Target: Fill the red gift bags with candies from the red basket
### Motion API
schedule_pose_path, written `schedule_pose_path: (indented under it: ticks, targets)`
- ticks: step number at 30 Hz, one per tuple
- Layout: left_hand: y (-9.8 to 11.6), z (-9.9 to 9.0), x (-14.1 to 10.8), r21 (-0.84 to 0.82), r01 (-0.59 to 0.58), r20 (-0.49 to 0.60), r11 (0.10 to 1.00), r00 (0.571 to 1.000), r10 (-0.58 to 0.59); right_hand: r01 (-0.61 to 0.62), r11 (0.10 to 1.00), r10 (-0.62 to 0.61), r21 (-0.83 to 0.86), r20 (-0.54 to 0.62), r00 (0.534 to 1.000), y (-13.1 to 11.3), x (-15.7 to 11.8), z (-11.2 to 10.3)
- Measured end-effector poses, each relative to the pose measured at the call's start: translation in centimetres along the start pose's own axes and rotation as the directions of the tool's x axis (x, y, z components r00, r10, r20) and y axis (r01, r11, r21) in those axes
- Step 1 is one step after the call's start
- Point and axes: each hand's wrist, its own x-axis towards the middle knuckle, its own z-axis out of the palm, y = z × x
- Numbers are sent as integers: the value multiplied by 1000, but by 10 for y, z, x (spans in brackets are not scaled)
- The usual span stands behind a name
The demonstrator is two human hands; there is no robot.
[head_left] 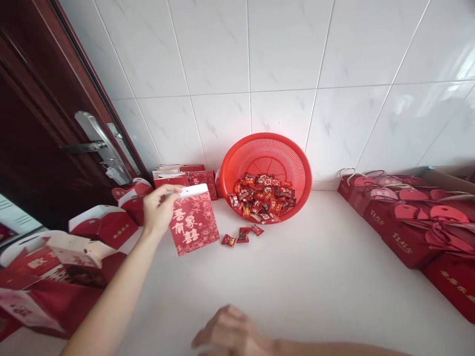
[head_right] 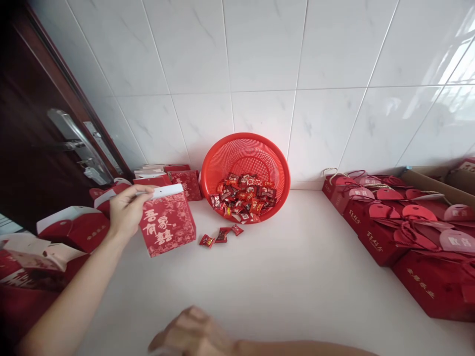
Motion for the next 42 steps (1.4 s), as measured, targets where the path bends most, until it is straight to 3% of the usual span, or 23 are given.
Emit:
schedule_pose_path:
  ticks: [2, 5, 8, 12, 15, 18, 21, 24, 26, 27, 30, 33, 35, 38, 40, 42]
  targets:
    - [15, 5, -15, -88, -41, 90, 995, 995, 49, -161, 985, 159, -59, -27, 987, 5, 12, -30]
    - [37, 12, -40, -228, -96, 251, 969, 956, 154, -418, 900, 398, -120, -162, 903, 15, 16, -73]
    - [52, 19, -66, -295, -107, 317, 949, 926, 203, -566, 808, 538, -164, -184, 822, 24, 2, -100]
    - [56, 33, -101, -289, -55, 356, 956, 921, 160, -699, 697, 686, -164, -131, 715, 31, -17, -116]
    - [55, 44, -119, -365, 50, 482, 930, 864, 143, -729, 665, 724, -163, -99, 683, 33, -17, -123]
    - [51, 50, -116, -483, 238, 631, 843, 762, 147, -733, 658, 736, -169, -57, 674, 34, -13, -125]
    - [33, 52, -96, -422, 312, 678, 851, 732, 67, -732, 665, 736, -146, -36, 676, 36, -14, -124]
    - [4, 52, -77, -79, 104, 688, 991, 726, -22, -703, 706, 703, -86, -41, 710, 36, -15, -122]
    - [-15, 51, -73, 156, -86, 713, 984, 699, -52, -688, 724, 686, -51, -57, 726, 36, -15, -123]
    - [-22, 51, -74, 227, -159, 746, 961, 663, -66, -683, 730, 681, -32, -60, 730, 35, -15, -124]
    - [-31, 56, -85, 295, -264, 827, 918, 552, -107, -681, 729, 684, 72, -51, 728, 34, -14, -128]
    - [-30, 69, -95, 212, -266, 867, 940, 495, -56, -731, 659, 752, 179, -113, 650, 37, -15, -131]
    - [-29, 81, -100, 115, -283, 860, 952, 508, 47, -791, 574, 818, 209, -190, 543, 42, -16, -132]
    - [-26, 100, -104, 55, -330, 787, 942, 596, 163, -847, 473, 872, 241, -265, 411, 51, -16, -134]
    - [-25, 112, -106, 65, -374, 727, 925, 653, 213, -860, 438, 888, 263, -277, 368, 55, -15, -135]
    - [-26, 123, -106, 62, -443, 679, 895, 676, 287, -868, 417, 898, 271, -272, 346, 57, -15, -135]
